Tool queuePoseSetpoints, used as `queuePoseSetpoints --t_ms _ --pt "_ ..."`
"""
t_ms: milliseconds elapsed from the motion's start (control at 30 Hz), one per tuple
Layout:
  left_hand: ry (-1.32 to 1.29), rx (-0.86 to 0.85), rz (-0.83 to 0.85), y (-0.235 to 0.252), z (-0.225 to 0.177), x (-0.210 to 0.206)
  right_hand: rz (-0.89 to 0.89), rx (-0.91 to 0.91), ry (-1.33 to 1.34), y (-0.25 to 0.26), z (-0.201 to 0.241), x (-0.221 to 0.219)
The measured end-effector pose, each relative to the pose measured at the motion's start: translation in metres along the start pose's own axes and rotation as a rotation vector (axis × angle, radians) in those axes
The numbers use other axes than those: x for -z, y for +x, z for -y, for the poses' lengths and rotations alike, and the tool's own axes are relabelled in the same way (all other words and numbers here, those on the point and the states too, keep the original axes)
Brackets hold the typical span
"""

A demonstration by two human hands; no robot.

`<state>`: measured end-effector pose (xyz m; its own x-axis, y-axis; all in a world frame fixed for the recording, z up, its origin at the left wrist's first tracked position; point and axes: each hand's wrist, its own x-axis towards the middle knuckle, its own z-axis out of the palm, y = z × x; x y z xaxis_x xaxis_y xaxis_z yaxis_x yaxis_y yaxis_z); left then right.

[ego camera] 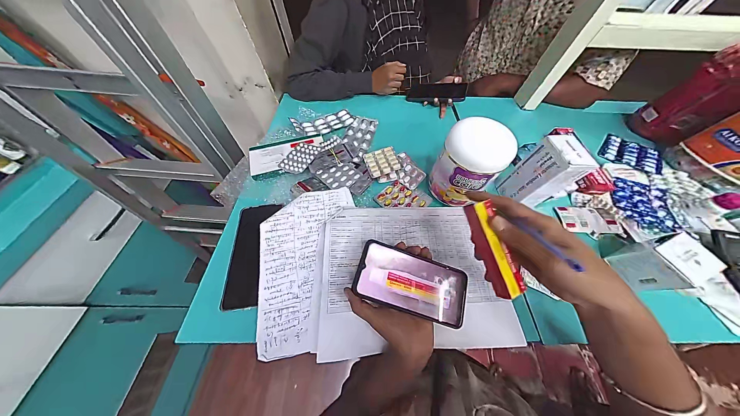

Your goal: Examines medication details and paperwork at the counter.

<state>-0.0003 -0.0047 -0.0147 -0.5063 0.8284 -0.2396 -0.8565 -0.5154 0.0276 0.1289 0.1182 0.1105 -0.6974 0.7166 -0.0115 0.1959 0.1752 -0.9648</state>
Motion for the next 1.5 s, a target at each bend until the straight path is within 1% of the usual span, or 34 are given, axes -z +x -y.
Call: queuePoseSetpoints --t_ms 67,167,267,433,767,967,1100,1233,1300,1400,1500 --pt "0.018 0.005 0.008 -0.001 -0.001 0.001 0.051 0.051 -0.102 0.0 -0.02 0.0" --pt "0.032 0.006 0.045 0.001 -0.001 0.003 0.041 0.151 -0.206 0.011 -0.034 0.002" --pt "0.039 0.017 0.044 0.002 -0.001 0.002 0.053 0.216 -0.211 0.021 -0.047 0.001" --pt "0.055 0.015 0.041 0.002 -0.002 0.003 0.095 0.192 -0.201 0.032 -0.053 -0.004" --pt "0.066 0.028 0.014 0.001 -0.003 0.0 0.151 0.114 -0.099 0.042 -0.057 -0.01" --pt "0.045 0.032 -0.027 0.0 -0.002 -0.003 0.145 0.079 -0.017 0.042 -0.061 -0.012" --pt "0.049 0.022 -0.019 0.001 -0.001 -0.004 0.11 0.108 0.032 0.044 -0.067 -0.013" --pt "0.031 0.011 0.03 0.002 -0.001 0.001 0.091 0.124 0.048 0.041 -0.069 -0.015" --pt "0.041 -0.005 -0.005 0.002 0.0 0.0 0.079 0.131 0.064 0.039 -0.07 -0.017" --pt "0.092 -0.058 -0.125 0.0 0.0 -0.006 0.076 0.1 0.091 0.036 -0.072 -0.021" --pt "0.091 -0.076 -0.137 -0.001 0.0 -0.008 0.087 0.067 0.124 0.035 -0.072 -0.022"
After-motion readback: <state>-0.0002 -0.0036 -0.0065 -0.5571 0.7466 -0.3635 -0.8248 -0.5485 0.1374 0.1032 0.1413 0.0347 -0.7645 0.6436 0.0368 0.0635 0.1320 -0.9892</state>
